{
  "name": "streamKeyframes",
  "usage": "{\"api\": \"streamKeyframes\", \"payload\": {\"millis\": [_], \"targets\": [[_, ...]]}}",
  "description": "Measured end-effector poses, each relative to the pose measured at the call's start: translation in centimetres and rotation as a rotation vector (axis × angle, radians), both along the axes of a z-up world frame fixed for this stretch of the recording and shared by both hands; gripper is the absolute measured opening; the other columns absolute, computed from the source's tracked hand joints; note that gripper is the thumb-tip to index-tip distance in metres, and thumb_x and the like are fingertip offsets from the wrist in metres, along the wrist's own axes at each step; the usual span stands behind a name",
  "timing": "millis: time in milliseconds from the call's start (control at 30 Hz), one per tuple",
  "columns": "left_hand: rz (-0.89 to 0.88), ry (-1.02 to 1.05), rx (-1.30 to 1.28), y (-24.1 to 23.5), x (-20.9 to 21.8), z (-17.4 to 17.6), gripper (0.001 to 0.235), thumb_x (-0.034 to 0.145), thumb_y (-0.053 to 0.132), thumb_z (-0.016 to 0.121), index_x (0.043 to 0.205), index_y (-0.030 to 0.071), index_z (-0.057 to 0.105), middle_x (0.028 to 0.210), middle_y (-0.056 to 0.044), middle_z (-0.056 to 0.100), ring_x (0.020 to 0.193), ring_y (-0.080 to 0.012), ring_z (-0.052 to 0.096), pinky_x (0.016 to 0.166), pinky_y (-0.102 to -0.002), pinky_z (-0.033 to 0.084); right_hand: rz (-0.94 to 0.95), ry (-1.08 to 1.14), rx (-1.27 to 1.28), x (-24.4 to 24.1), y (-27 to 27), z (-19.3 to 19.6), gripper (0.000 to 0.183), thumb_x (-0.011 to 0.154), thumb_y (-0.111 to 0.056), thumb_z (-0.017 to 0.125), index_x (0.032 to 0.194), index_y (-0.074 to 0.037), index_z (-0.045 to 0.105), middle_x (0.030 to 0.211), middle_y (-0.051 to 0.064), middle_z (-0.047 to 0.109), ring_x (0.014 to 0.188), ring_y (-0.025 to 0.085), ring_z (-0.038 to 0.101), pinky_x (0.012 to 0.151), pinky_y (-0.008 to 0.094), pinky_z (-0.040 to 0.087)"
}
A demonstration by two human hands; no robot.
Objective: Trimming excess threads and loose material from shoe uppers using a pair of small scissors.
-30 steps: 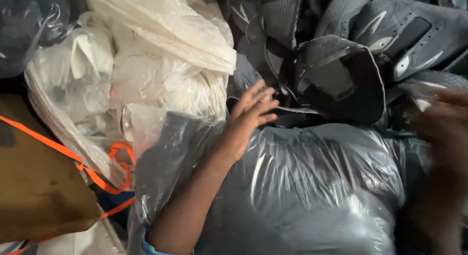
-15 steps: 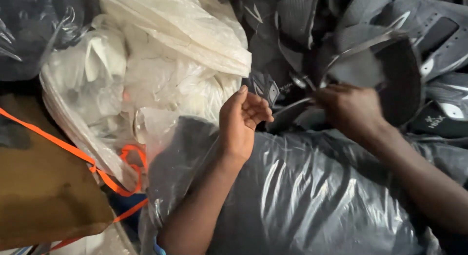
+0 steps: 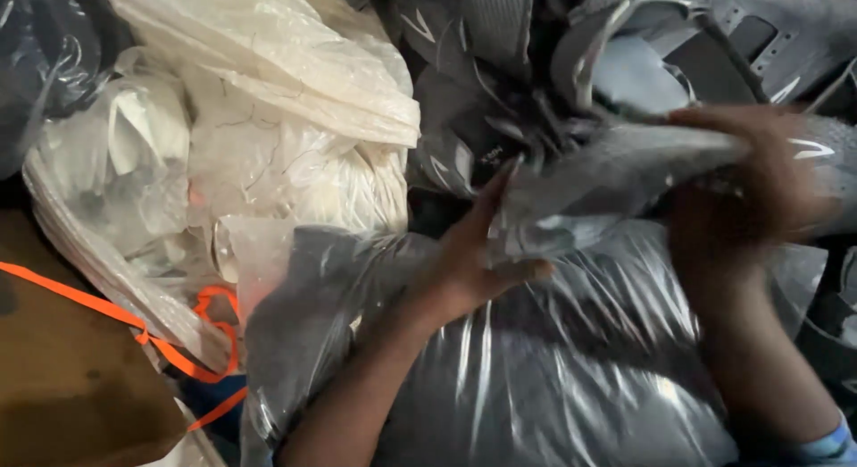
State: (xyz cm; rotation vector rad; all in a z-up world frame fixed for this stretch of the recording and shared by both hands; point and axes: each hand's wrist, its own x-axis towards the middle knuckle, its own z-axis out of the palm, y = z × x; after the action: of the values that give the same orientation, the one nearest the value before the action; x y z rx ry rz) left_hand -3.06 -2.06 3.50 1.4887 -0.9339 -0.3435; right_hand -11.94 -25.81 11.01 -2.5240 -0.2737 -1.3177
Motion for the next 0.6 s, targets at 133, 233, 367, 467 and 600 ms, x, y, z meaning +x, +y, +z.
{"api": "streamKeyframes", "payload": {"millis": [133,233,367,467,600], "targets": [[-0.011,0.332,-0.166,0.7,1.5,-9.5,0.089,0.089,0.039,0.077,0.157,0.006,0.03,0.155,-0.018,0.044,0.142,-0.0295,0.044,0.114,-0.048,0.041,0.076,0.001,0.073,0.5,1.3,1.1,0.02,0.103,-0.01,0.066,0.12,0.001,0.066,0.114,0.014,0.072,0.104,0.026,0.074,0.089,0.037,0.061],[0.06,0.801,-0.434,1.8,3.5,-10.8,0.073,0.098,0.039,0.073,0.156,0.008,0.042,0.156,-0.014,0.046,0.142,-0.0307,0.044,0.118,-0.048,0.039,0.331,0.112,0.306,1.6,2.5,0.4,0.02,0.098,-0.006,0.069,0.117,0.0,0.066,0.122,0.013,0.07,0.113,0.023,0.072,0.097,0.036,0.062],[0.062,1.196,-0.814,3.3,4.1,-5.9,0.061,0.092,0.04,0.066,0.144,0.011,0.051,0.14,-0.01,0.059,0.127,-0.032,0.056,0.105,-0.053,0.048,0.608,0.606,0.379,2.2,2.5,-0.6,0.039,0.082,0.007,0.068,0.119,-0.004,0.071,0.135,0.012,0.067,0.122,0.027,0.07,0.091,0.034,0.062],[0.007,1.215,-0.833,4.4,4.8,-4.8,0.056,0.092,0.028,0.067,0.141,0.003,0.054,0.131,-0.016,0.065,0.12,-0.0344,0.06,0.104,-0.05,0.049,0.68,0.777,0.324,2.5,1.9,-1.2,0.044,0.074,0.01,0.068,0.115,-0.006,0.074,0.138,0.012,0.067,0.118,0.027,0.073,0.085,0.034,0.062],[0.059,0.935,-0.782,5.0,5.1,-4.4,0.062,0.082,-0.004,0.065,0.143,-0.002,0.056,0.129,-0.014,0.066,0.122,-0.0322,0.062,0.111,-0.046,0.049,0.676,0.779,0.484,2.7,0.4,-3.1,0.043,0.079,0.011,0.062,0.117,-0.007,0.069,0.144,0.012,0.062,0.114,0.022,0.072,0.084,0.032,0.062]]}}
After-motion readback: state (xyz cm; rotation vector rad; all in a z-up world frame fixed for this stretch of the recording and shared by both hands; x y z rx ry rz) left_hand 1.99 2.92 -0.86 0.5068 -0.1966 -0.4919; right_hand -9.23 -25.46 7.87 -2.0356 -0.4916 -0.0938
